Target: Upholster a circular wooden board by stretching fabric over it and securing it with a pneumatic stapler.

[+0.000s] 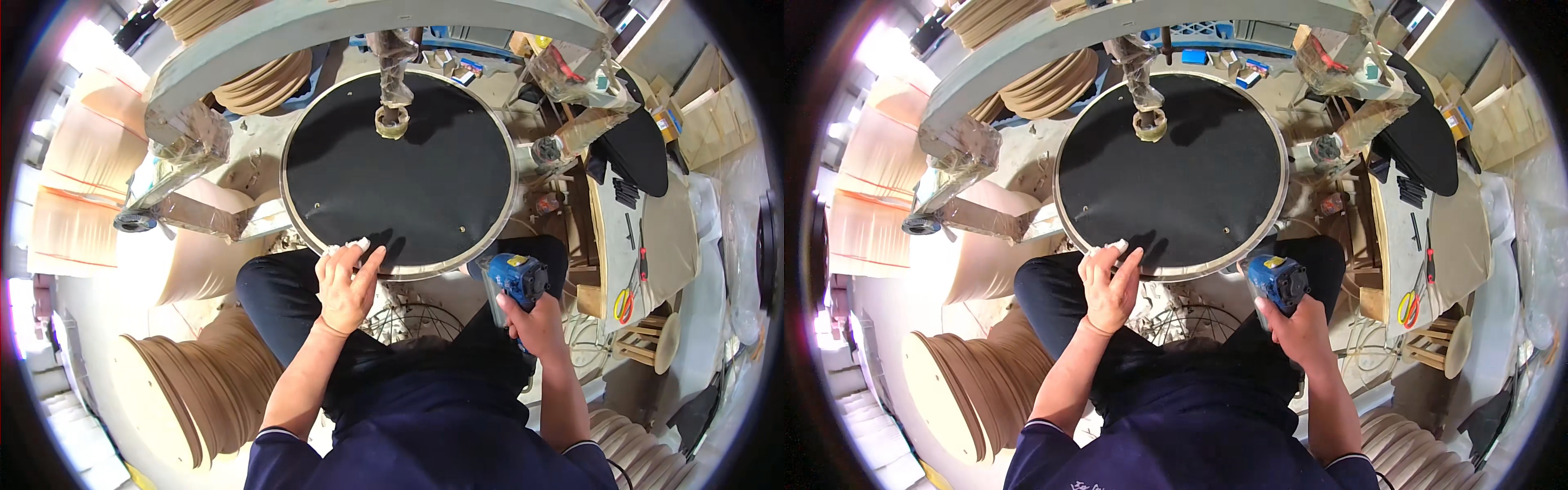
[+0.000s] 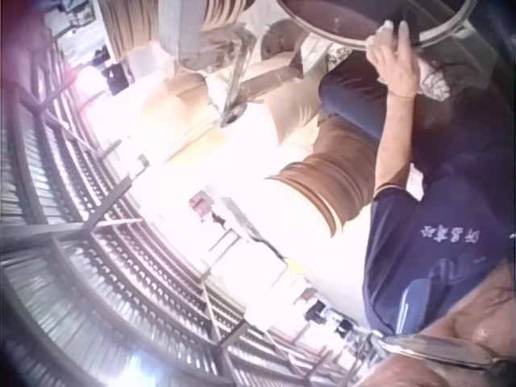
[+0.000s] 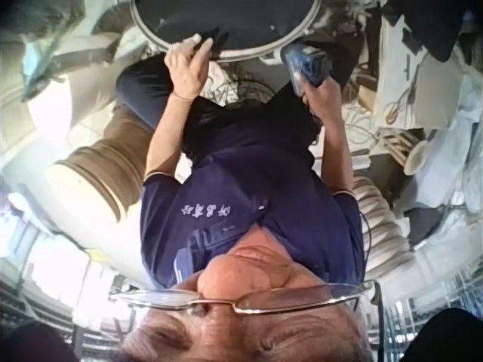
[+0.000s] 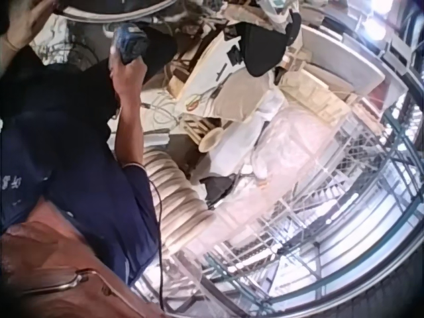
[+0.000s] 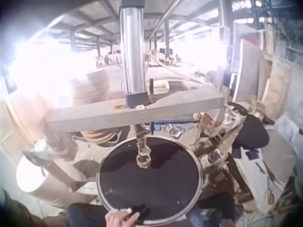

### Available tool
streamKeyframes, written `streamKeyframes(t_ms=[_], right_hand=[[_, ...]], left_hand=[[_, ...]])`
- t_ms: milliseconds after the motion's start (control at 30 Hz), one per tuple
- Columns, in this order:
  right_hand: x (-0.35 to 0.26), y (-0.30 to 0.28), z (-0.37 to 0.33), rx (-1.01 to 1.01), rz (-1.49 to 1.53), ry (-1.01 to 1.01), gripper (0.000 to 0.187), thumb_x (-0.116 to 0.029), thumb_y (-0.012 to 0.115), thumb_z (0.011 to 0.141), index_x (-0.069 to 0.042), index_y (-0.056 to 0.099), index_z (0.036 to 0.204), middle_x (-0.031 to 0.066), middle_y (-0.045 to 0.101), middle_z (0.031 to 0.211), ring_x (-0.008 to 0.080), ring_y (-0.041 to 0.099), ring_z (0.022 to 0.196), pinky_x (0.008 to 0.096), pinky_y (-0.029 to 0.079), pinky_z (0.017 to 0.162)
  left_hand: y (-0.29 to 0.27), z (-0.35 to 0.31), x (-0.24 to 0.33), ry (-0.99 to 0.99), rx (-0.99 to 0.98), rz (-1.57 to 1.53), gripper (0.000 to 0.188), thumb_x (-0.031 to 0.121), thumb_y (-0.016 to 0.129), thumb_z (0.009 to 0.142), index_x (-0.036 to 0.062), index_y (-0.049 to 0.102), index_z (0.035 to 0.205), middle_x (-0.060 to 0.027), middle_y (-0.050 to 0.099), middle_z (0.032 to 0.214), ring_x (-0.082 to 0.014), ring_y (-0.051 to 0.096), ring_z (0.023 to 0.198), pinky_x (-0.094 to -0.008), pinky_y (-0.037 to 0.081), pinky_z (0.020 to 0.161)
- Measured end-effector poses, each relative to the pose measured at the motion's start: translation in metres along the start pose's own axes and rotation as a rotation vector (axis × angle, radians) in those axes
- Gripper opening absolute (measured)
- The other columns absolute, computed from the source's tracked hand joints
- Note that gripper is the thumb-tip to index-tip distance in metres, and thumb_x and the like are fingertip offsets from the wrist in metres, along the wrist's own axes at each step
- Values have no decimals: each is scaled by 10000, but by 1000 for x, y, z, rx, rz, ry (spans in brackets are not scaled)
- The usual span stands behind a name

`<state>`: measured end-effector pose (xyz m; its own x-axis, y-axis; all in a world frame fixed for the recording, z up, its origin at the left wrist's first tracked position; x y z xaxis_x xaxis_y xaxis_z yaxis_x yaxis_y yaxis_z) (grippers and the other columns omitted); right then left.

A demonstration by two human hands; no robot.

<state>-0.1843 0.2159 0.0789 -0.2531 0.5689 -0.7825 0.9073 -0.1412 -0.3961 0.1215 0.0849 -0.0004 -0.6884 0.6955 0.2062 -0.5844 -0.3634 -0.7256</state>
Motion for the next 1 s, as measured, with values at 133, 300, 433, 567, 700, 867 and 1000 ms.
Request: streamKeyframes(t_ms=[133, 300, 433, 567, 700, 867, 1000], right_hand=[[0, 2, -3, -6, 10, 3, 274, -289, 774, 979, -27, 712, 1030, 10, 629, 674, 86, 577, 514, 269, 469, 514], [0, 2, -5, -21, 22, -20, 307, -320, 760, 997, -23, 705, 945, 7, 635, 674, 89, 587, 531, 290, 463, 515], [3, 3, -4, -28, 49, -2, 303, -317, 755, 1000, -24, 702, 943, 4, 632, 681, 87, 584, 537, 288, 463, 519], [2, 4, -3, -39, 59, -12, 303, -317, 755, 996, -25, 700, 939, 4, 631, 684, 84, 579, 538, 286, 463, 520], [-2, 4, -1, -70, 41, -39, 244, -255, 748, 995, -24, 702, 1058, 3, 616, 686, 80, 576, 535, 259, 460, 518], [-4, 1, -1, -87, 86, -13, 239, -253, 744, 996, -23, 709, 1049, 2, 621, 687, 78, 576, 532, 262, 464, 520], [-21, -6, 8, -63, -6, -31, 256, -279, 739, 1000, -24, 714, 1000, -8, 618, 663, 74, 584, 531, 262, 473, 525]], left_hand=[[-4, 13, 10, 17, -37, 2, 483, 29, 854, 768, 150, 759, 1226, -54, 669, 1223, -259, 648, 1116, -447, 462, 1026], [7, 2, 3, -37, -95, -174, 298, 70, 857, 782, 76, 766, 1065, -52, 708, 1081, -272, 683, 1013, -438, 516, 924], [12, 0, 4, -20, -45, -192, 283, 57, 858, 781, 72, 760, 1046, -56, 706, 1049, -280, 686, 984, -430, 539, 879], [15, 3, 3, 10, -67, -210, 254, 44, 846, 782, 52, 747, 1016, -60, 705, 1019, -276, 687, 967, -428, 551, 881], [12, 8, 0, 89, -117, -241, 246, 35, 826, 779, 39, 739, 1010, -61, 704, 1007, -268, 686, 960, -426, 560, 892], [13, 8, 4, 149, -210, -268, 246, 53, 782, 798, 33, 732, 1038, -67, 700, 1030, -263, 679, 980, -419, 561, 921], [11, 10, 12, 152, -259, -223, 293, 72, 760, 828, 2, 733, 1111, -79, 702, 1098, -263, 670, 1046, -401, 552, 936]])
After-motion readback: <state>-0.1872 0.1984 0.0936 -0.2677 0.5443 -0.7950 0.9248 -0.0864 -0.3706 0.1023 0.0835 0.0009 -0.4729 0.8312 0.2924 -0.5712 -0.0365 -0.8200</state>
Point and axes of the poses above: each hand's wrist, its own z-axis towards the middle knuckle, its own y-axis out of the palm, x = y × z, the point moved 1 cm from there along z, towards the middle knuckle
